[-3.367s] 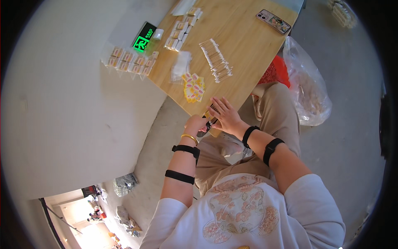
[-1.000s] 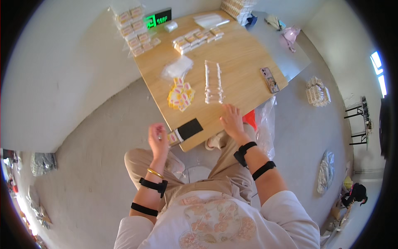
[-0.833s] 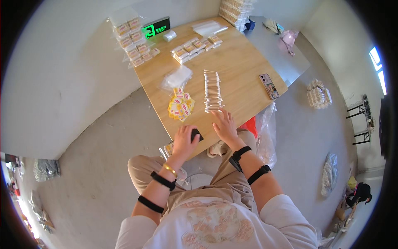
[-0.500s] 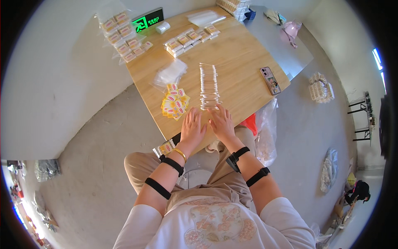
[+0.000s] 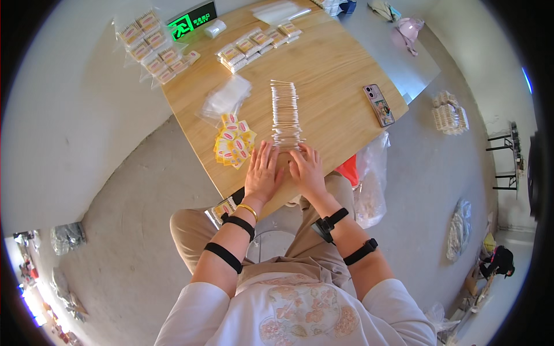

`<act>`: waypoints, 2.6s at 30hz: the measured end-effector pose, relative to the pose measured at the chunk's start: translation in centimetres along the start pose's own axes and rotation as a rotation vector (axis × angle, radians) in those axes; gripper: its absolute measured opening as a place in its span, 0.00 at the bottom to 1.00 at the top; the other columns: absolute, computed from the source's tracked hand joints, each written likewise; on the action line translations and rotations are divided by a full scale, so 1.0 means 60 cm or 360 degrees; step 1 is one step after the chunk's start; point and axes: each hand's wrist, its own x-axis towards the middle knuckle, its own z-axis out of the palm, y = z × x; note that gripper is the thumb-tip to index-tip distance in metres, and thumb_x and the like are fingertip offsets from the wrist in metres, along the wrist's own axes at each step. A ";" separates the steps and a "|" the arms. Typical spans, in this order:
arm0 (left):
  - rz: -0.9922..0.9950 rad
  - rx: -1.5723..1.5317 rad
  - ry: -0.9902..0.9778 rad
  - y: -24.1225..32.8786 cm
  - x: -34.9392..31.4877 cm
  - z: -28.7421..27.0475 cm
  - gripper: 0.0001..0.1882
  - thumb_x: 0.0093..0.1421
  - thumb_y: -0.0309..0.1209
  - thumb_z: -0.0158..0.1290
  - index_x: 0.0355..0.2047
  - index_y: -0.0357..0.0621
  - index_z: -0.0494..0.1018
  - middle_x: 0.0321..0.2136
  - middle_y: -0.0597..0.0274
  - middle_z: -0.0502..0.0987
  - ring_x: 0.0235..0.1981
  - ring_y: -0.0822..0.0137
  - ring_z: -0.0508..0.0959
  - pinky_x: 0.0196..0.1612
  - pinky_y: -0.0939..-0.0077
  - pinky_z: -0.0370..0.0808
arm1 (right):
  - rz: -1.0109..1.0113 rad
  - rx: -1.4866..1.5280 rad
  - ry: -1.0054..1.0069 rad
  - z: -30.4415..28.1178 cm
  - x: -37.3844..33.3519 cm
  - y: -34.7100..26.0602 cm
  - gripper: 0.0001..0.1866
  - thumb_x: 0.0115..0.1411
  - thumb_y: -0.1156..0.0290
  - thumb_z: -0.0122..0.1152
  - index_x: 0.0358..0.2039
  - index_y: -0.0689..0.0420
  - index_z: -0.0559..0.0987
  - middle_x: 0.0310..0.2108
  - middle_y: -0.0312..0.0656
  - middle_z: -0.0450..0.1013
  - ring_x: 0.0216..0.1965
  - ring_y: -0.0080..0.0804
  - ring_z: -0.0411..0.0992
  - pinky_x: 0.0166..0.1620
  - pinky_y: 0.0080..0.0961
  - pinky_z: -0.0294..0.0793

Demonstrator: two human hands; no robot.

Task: Arrange and align small items (cotton swabs) in rows on a table.

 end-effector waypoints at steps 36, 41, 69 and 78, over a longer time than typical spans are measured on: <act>0.0010 0.0043 0.0014 0.000 -0.001 -0.006 0.30 0.64 0.41 0.51 0.64 0.43 0.62 0.67 0.50 0.56 0.71 0.53 0.52 0.74 0.53 0.48 | -0.0165 0.0000 0.0005 -0.003 0.058 0.008 0.13 0.53 0.76 0.61 0.41 0.54 0.80 0.47 0.45 0.68 0.50 0.49 0.66 0.53 0.44 0.66; 0.0011 0.0035 -0.0003 0.001 -0.001 -0.006 0.28 0.64 0.40 0.51 0.62 0.44 0.64 0.66 0.50 0.56 0.71 0.52 0.52 0.73 0.53 0.48 | -0.0174 -0.0072 -0.0026 -0.007 0.086 0.014 0.07 0.53 0.75 0.63 0.34 0.54 0.79 0.41 0.42 0.68 0.47 0.46 0.66 0.50 0.43 0.67; -0.0579 -0.1946 0.0318 0.083 -0.066 -0.115 0.04 0.62 0.27 0.60 0.37 0.43 0.79 0.36 0.70 0.81 0.37 0.79 0.76 0.45 0.80 0.71 | 0.0339 0.1465 -0.0587 -0.157 -0.034 -0.088 0.05 0.67 0.75 0.56 0.39 0.63 0.75 0.33 0.37 0.75 0.37 0.22 0.74 0.41 0.23 0.73; -0.0108 -0.1685 0.0356 0.124 -0.118 -0.182 0.03 0.62 0.24 0.59 0.36 0.40 0.76 0.36 0.67 0.77 0.39 0.76 0.76 0.46 0.79 0.72 | 0.0387 0.1268 -0.0646 -0.269 -0.092 -0.179 0.07 0.68 0.72 0.56 0.41 0.62 0.77 0.34 0.32 0.74 0.37 0.17 0.70 0.41 0.18 0.70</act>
